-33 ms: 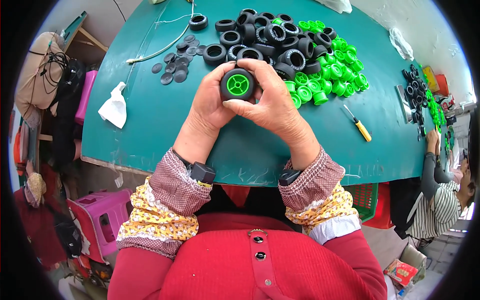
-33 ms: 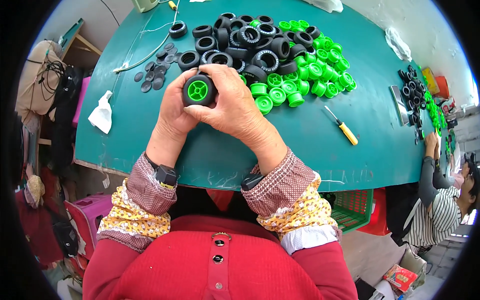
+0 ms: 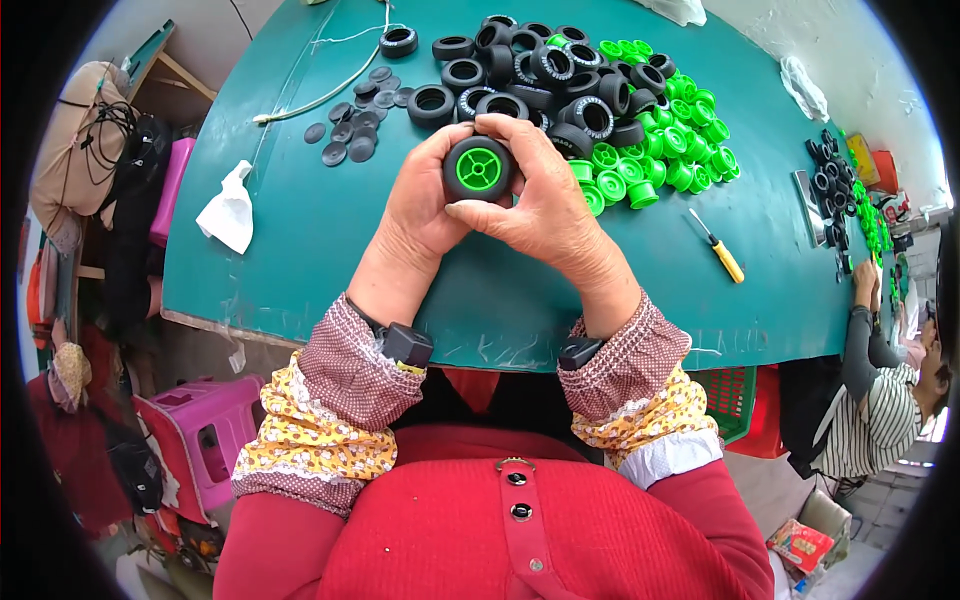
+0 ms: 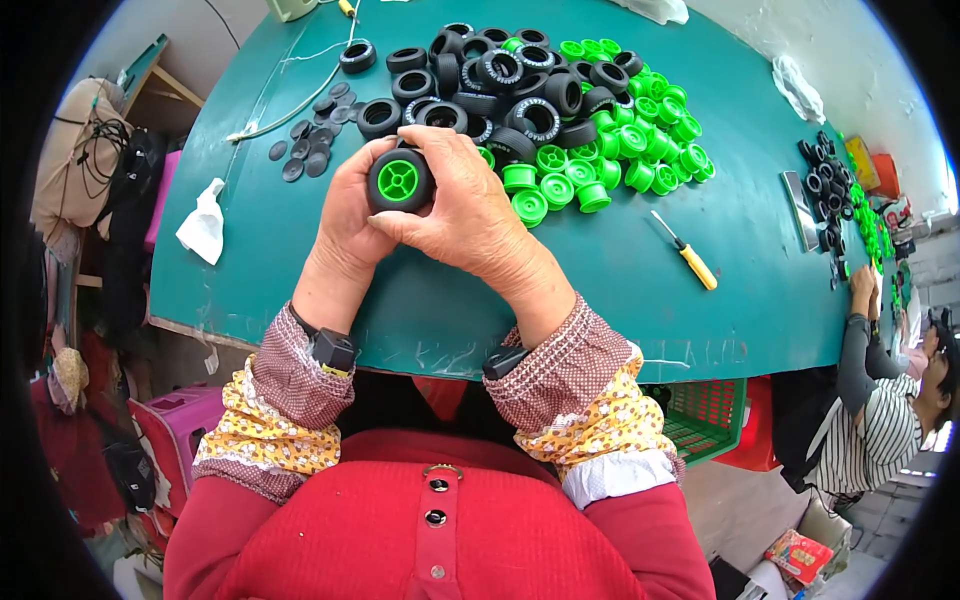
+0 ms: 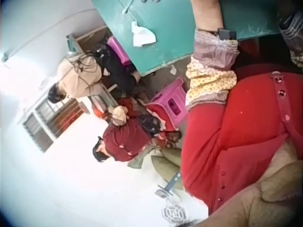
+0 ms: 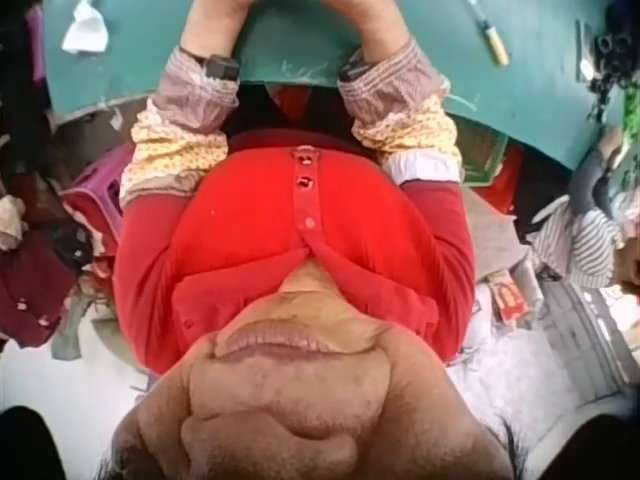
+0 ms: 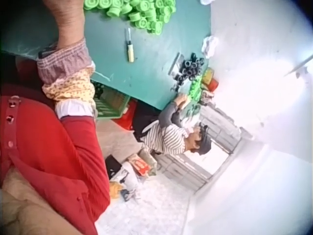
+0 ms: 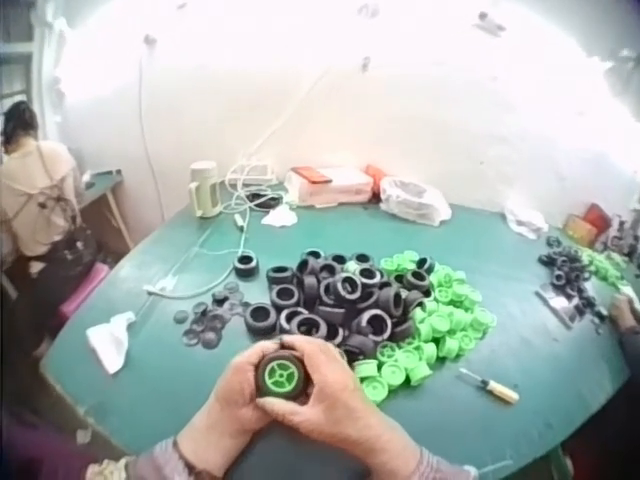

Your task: Manually assembling toy car wheels by fitting black rubber tires onto green plastic hubs.

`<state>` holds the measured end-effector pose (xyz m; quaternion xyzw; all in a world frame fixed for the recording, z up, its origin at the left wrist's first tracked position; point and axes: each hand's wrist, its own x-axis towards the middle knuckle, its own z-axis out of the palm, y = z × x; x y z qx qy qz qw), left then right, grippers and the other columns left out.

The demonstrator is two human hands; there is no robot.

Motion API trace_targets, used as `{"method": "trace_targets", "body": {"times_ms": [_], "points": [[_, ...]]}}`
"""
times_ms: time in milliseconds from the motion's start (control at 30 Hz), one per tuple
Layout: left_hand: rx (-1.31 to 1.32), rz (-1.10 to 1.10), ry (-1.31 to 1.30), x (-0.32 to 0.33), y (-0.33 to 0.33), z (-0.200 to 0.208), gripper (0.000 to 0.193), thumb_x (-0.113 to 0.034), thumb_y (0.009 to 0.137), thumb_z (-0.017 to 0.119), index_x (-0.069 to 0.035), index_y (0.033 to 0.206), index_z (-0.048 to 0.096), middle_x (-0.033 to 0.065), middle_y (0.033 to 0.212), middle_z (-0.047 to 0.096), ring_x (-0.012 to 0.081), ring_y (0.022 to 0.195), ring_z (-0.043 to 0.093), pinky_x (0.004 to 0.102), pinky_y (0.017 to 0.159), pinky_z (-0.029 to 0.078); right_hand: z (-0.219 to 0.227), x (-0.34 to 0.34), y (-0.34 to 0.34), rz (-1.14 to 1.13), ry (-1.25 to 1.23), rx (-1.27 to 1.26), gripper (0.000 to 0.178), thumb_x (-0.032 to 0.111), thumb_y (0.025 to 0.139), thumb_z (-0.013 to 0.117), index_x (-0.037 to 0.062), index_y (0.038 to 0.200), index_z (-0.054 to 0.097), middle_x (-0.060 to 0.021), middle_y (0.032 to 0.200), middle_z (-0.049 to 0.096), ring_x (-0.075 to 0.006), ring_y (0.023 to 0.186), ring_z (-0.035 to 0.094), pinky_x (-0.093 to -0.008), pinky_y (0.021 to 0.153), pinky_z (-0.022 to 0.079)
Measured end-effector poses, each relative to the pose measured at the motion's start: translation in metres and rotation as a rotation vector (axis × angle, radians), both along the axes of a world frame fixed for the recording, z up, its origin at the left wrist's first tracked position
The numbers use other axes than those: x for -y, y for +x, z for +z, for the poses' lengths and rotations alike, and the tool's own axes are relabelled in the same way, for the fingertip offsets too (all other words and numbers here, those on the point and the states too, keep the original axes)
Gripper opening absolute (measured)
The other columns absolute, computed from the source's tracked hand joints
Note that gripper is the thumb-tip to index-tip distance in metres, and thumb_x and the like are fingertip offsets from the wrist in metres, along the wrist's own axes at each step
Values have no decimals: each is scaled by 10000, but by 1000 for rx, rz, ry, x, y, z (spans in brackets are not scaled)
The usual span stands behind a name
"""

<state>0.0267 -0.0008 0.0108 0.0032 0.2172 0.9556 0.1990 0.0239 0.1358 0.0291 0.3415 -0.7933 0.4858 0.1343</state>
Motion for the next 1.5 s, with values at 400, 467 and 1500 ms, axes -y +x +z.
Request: {"method": "trace_targets", "body": {"times_ms": [400,467,1500], "points": [[26,231,-283,-2,1,-1,223,-162,811,381,17,797,512,132,660,544,229,504,551,306,423,472,-1,6,3,-14,49,-101,568,172,556,721,-1,1048,497,-161,1001,539,-315,951,517,-365,822,431],[36,248,-295,-5,2,4,237,-188,833,396,13,803,518,118,661,544,213,520,557,295,440,477,-5,6,2,-30,46,-134,546,172,558,719,-1,1030,505,-158,995,540,-310,943,520,-363,816,432],[-185,272,-223,-13,4,7,230,-200,888,449,-3,971,534,67,927,574,135,817,568,253,743,474,-14,16,-1,-75,-365,125,598,129,624,736,35,1080,363,-144,890,554,-250,785,593,-307,679,479]]}}
